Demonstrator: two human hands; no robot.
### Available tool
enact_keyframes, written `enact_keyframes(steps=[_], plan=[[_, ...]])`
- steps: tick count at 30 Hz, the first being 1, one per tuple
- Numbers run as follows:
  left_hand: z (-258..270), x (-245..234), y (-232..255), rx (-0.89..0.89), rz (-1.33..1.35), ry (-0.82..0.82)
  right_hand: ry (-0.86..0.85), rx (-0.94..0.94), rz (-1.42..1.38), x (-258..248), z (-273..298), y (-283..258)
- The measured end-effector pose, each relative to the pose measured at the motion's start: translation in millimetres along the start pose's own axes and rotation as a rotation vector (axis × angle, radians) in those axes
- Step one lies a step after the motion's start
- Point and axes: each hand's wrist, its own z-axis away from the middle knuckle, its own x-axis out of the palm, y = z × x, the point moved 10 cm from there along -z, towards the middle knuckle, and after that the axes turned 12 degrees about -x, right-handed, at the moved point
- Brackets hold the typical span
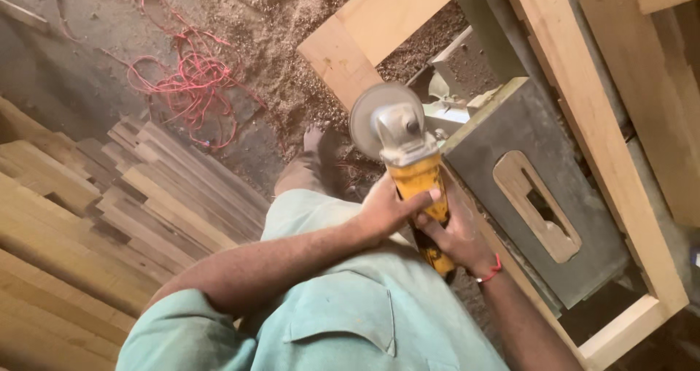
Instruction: The person uses a yellow angle grinder to sand the edges and surfaces of a rectangular wooden frame. They move the tool along the frame's length and corners, generating sawdust, and occasionally reposition the frame on the workbench to access different sides.
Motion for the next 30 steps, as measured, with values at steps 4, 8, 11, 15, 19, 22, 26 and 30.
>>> enact_keyframes(steps=[4,8,11,15,19,22,26,30], plan=[[-11,-26,16,0.061,-0.080,0.158,0.006,0.143,-0.085,3,-19,12],[-33,-54,4,-0.115,0.215,0.206,-0.046,0.087,-0.012,-3,-77,23],[-3,-58,41,0.197,-0.523,0.432,0.032,0.025,-0.008,-25,-121,32],[-2,-30,88,0.270,-1.428,0.364,0.180,0.174,0.035,-91,-175,64],[-79,-62,160,0.044,-1.950,0.394,0.472,0.401,-0.333,-157,-195,108],[-93,-70,184,0.112,-2.019,0.356,0.467,0.001,-0.449,-183,-204,97],[-56,-77,144,0.026,-2.036,0.210,0.462,0.111,-0.470,-170,-171,109],[-10,-69,103,-0.040,-2.030,0.148,0.356,0.142,-0.358,-123,-145,77]])
